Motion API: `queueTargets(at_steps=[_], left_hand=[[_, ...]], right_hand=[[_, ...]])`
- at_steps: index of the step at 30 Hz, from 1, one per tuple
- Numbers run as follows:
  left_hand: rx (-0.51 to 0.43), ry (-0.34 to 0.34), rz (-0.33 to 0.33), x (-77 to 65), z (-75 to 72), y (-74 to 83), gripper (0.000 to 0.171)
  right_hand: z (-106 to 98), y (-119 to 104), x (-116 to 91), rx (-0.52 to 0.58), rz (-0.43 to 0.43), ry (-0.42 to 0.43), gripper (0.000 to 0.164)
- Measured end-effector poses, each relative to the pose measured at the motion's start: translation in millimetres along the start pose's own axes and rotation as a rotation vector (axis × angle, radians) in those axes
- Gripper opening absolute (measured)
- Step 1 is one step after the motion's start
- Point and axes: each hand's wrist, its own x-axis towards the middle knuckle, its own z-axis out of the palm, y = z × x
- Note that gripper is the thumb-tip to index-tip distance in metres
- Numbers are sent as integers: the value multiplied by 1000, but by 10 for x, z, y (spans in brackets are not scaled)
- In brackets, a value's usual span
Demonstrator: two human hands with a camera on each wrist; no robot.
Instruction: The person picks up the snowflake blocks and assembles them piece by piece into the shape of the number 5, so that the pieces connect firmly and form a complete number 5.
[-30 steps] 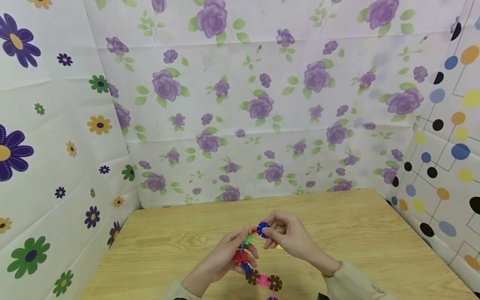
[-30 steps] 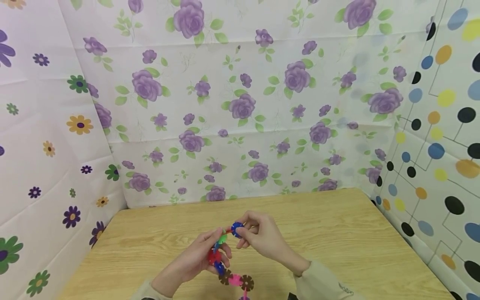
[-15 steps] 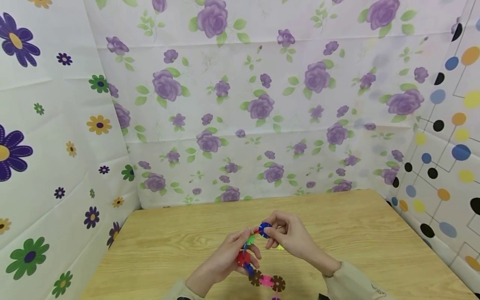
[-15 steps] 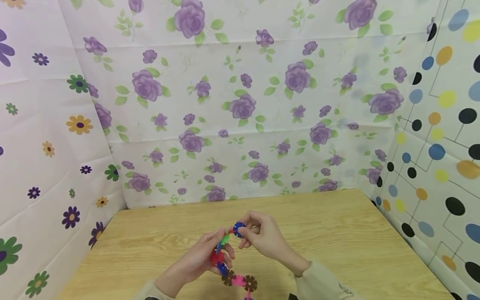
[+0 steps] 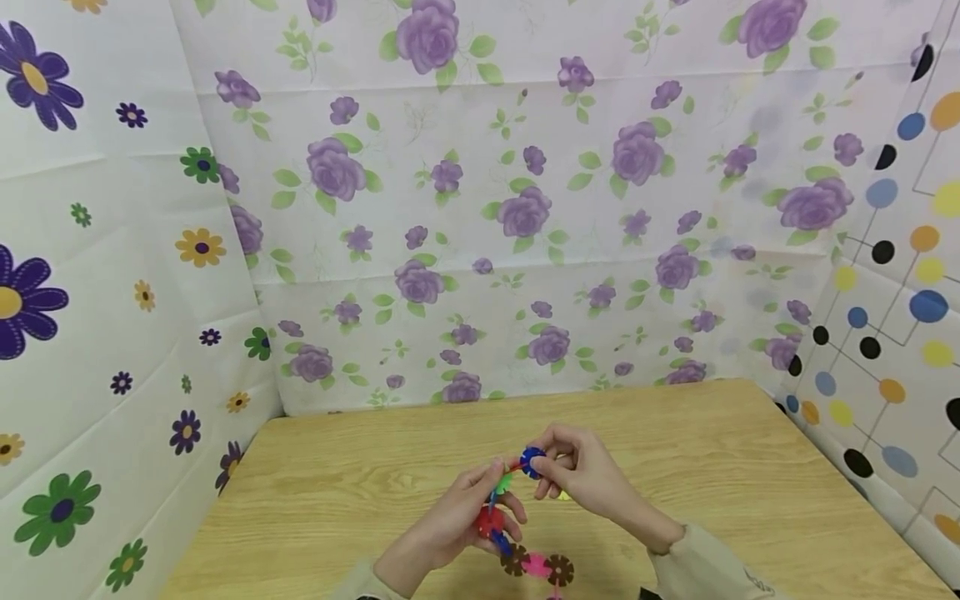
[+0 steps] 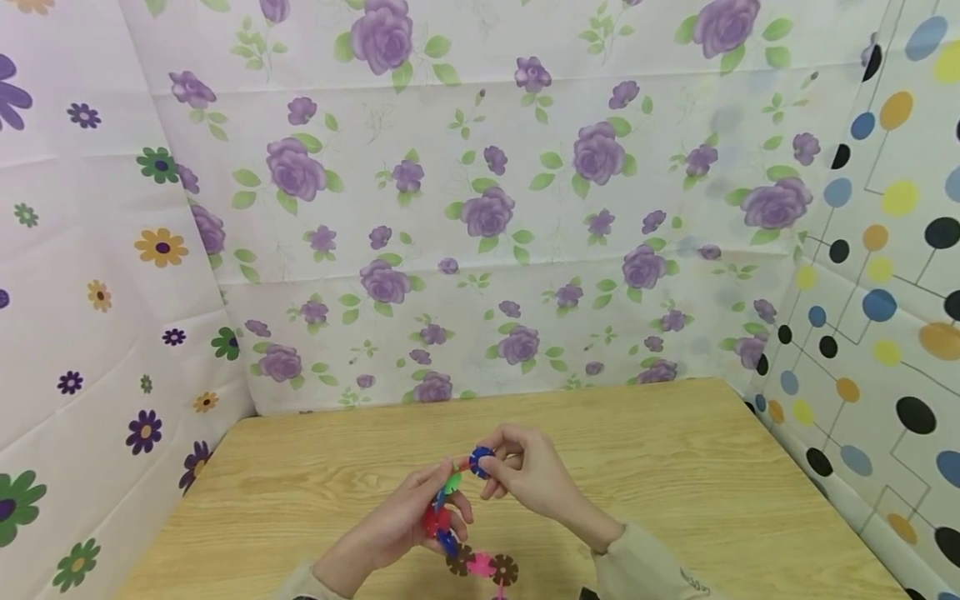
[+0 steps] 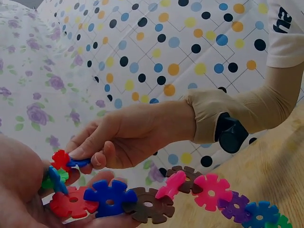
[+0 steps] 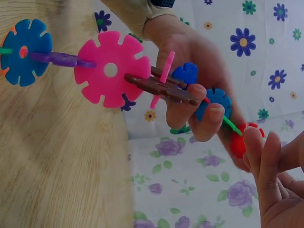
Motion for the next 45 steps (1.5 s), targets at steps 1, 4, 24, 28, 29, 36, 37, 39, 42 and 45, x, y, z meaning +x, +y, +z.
queueTargets(at_steps=[1, 4, 24, 28, 29, 36, 37, 39, 42, 45], left_hand=[[-2, -8, 1, -4, 9, 7, 65], [-9, -26, 5, -21, 35, 35, 66], [-19, -3, 20, -100, 65, 113, 58], [-21, 3, 26, -94, 59, 110, 59], [-21, 1, 27, -93, 58, 111, 59], [-32, -4, 28, -104, 32, 96, 58], [-36, -5, 27, -105, 26, 93, 58], [-44, -10, 24, -108, 15, 91, 58], [-52, -13, 21, -116, 0, 87, 58], [-59, -4, 19, -123, -21, 78, 59]], right_hand=[[0, 2, -3, -7, -5, -3, 17], [1, 1, -9, -14, -23, -11, 18], [-76, -139, -24, -132, -61, -23, 30], [-76, -143, -28, -143, -55, -16, 31], [-76, -142, -28, -145, -57, -16, 31], [-83, -104, -22, -134, -69, -33, 32], [-86, -95, -21, -133, -69, -34, 32], [-94, -78, -17, -133, -67, -36, 32], [-110, -50, -12, -154, -58, -30, 31], [-131, -10, -4, -171, -44, -23, 30]])
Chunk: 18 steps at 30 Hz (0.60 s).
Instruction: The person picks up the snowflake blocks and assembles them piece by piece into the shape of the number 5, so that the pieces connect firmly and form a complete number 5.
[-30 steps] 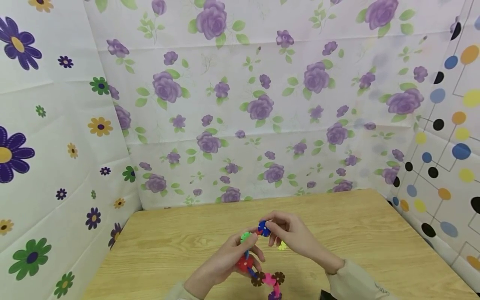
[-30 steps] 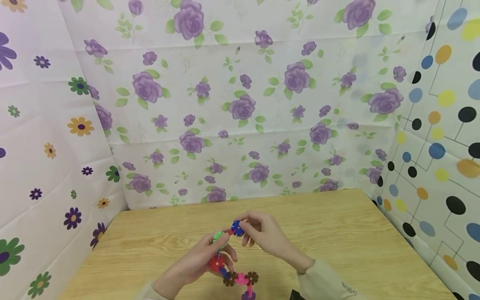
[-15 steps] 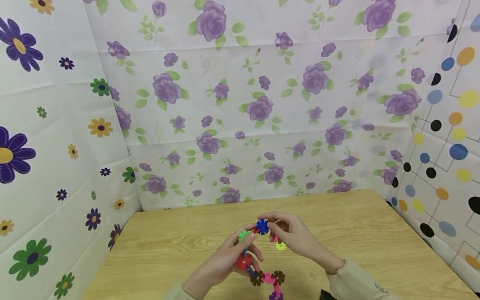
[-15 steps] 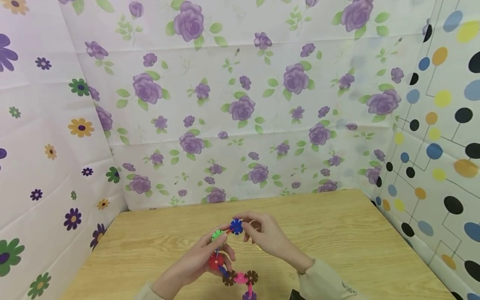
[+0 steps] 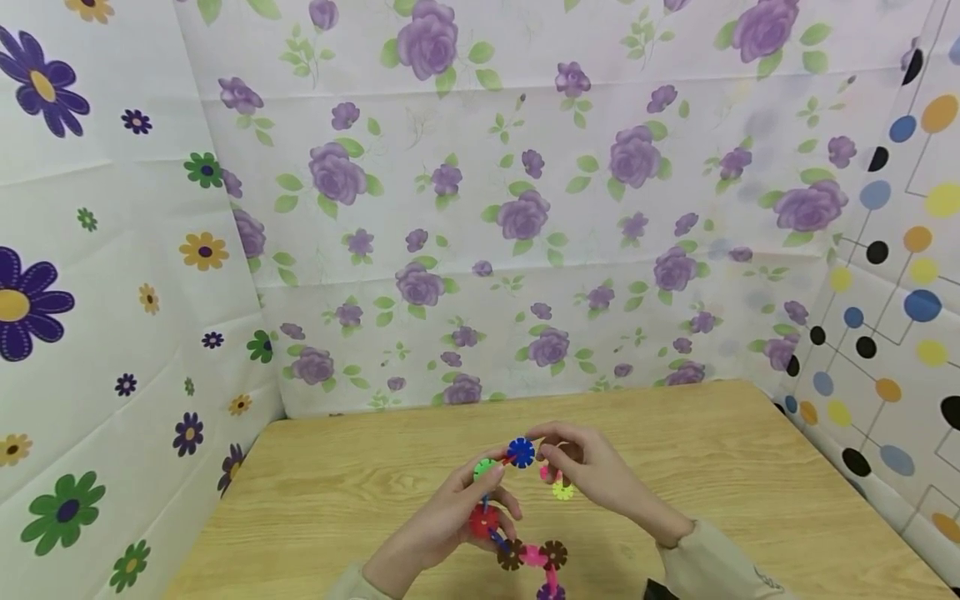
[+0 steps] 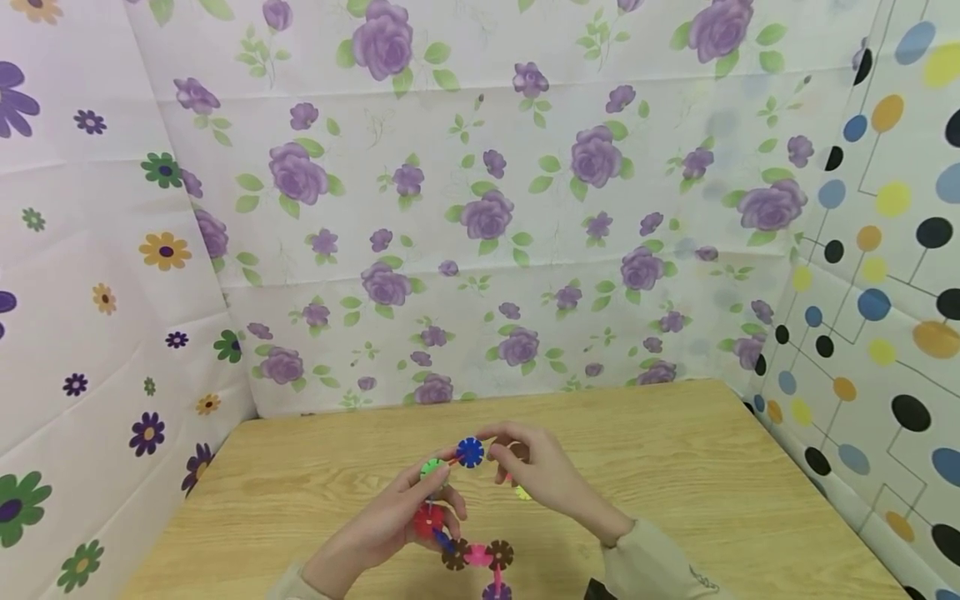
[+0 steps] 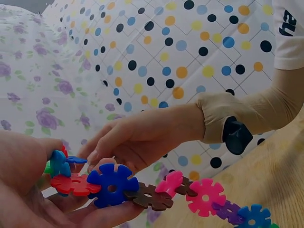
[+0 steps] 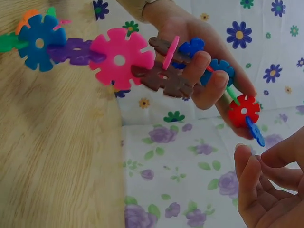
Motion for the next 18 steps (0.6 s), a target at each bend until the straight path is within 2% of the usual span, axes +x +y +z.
queueTargets(at_steps=[7, 11, 18], left_hand=[[4, 23, 0, -2, -33, 1, 61], [3, 29, 2, -3, -39, 5, 62], [-14, 40, 1, -7, -77, -13, 64]], right_hand=[[-41, 178, 3, -31, 5, -11, 23], [-58, 275, 6, -56, 13, -45, 20], [-56, 482, 29, -156, 33, -101, 18]])
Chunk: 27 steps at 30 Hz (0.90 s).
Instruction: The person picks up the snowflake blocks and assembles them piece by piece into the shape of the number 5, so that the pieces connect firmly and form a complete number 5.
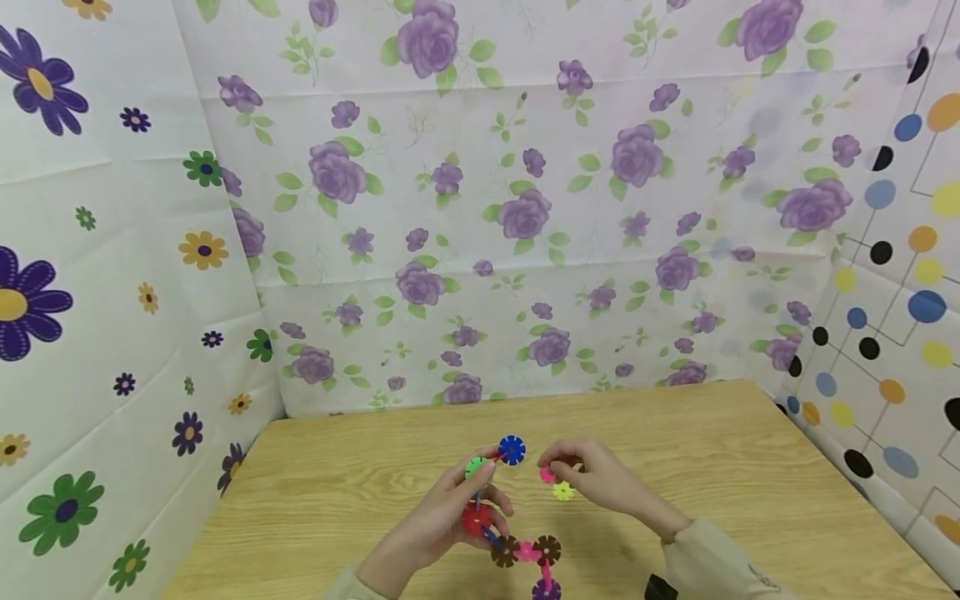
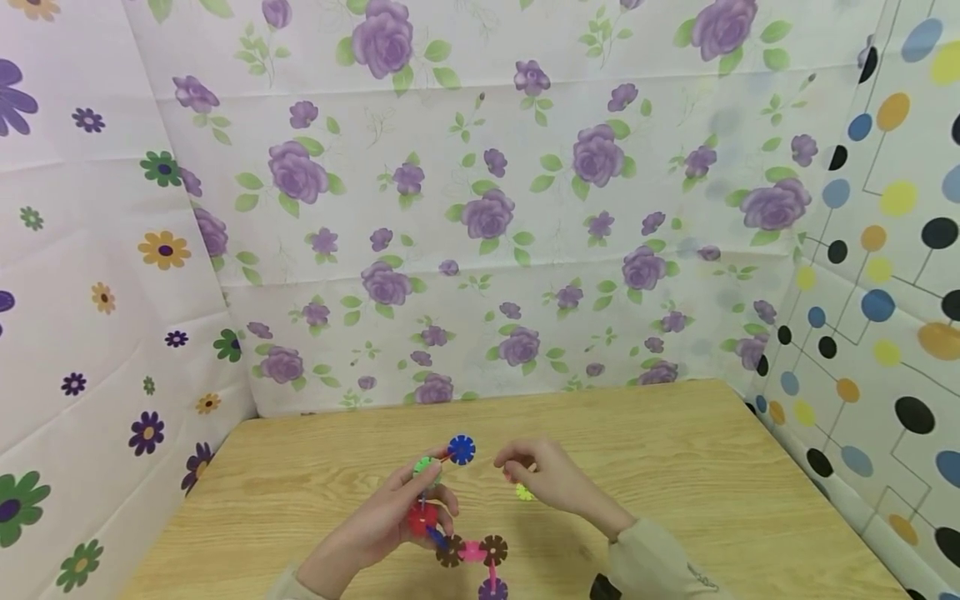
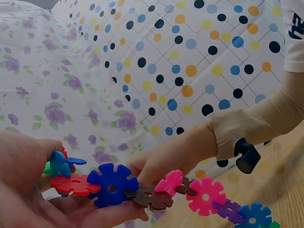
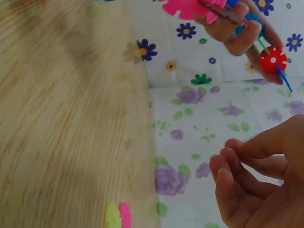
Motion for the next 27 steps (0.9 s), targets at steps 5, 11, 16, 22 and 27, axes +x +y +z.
queueTargets(at_steps=[5, 11, 16, 22, 27], left_hand=[[-7, -1, -1, -3, -36, -12, 66], [-1, 20, 16, -13, -60, -6, 69], [6, 35, 30, -19, -78, 14, 69], [-8, 26, 28, -19, -81, 35, 69], [-22, 15, 25, -24, -80, 32, 69]], right_hand=[[31, 182, 18, -82, -7, -30, 15], [66, 360, 21, -167, 77, -35, 11], [117, 498, 21, -231, 148, 9, 14], [205, 604, 48, -274, 250, 50, 28], [253, 626, 75, -289, 287, 60, 31]])
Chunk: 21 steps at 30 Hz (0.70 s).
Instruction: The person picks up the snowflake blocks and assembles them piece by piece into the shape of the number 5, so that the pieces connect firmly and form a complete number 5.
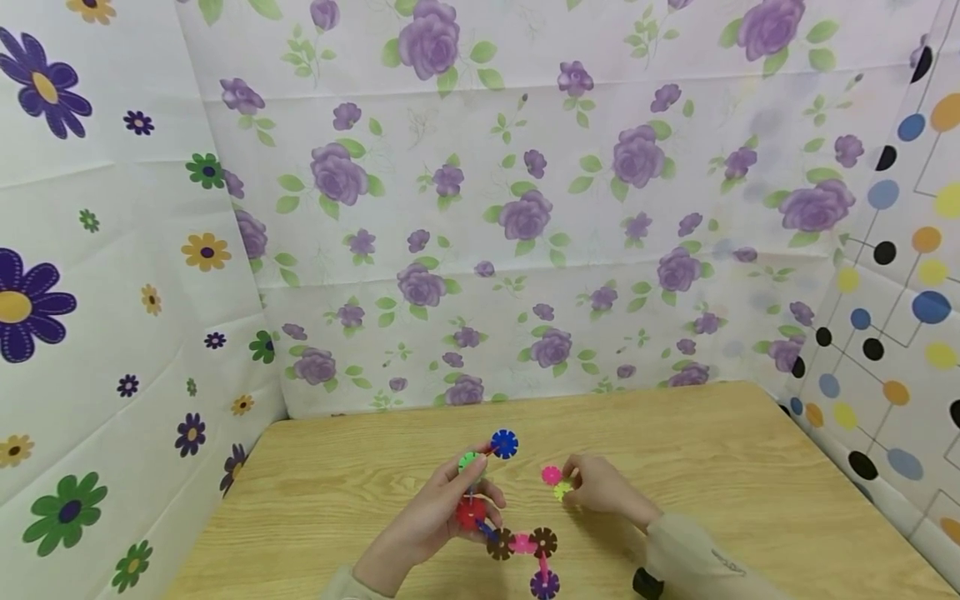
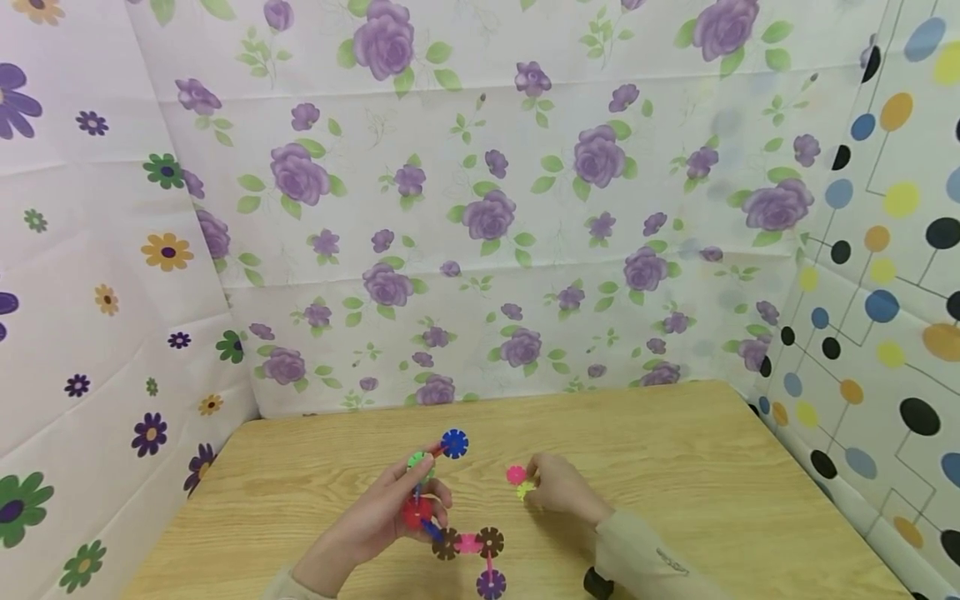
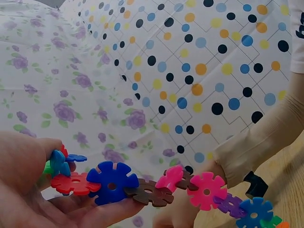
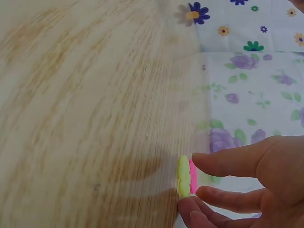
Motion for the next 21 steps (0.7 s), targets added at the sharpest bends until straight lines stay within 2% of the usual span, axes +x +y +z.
queueTargets(at_steps=[11, 16, 21], left_hand=[[-8, -20, -4, -11, 0, -22, 72], [-2, -21, -1, -18, -8, -27, 71], [-1, -15, -5, -14, -13, -40, 69]], right_hand=[[103, -22, 28, -48, 67, -1, 31], [107, -54, 6, -59, 51, 6, 34], [92, -5, 0, 3, -12, 5, 27]])
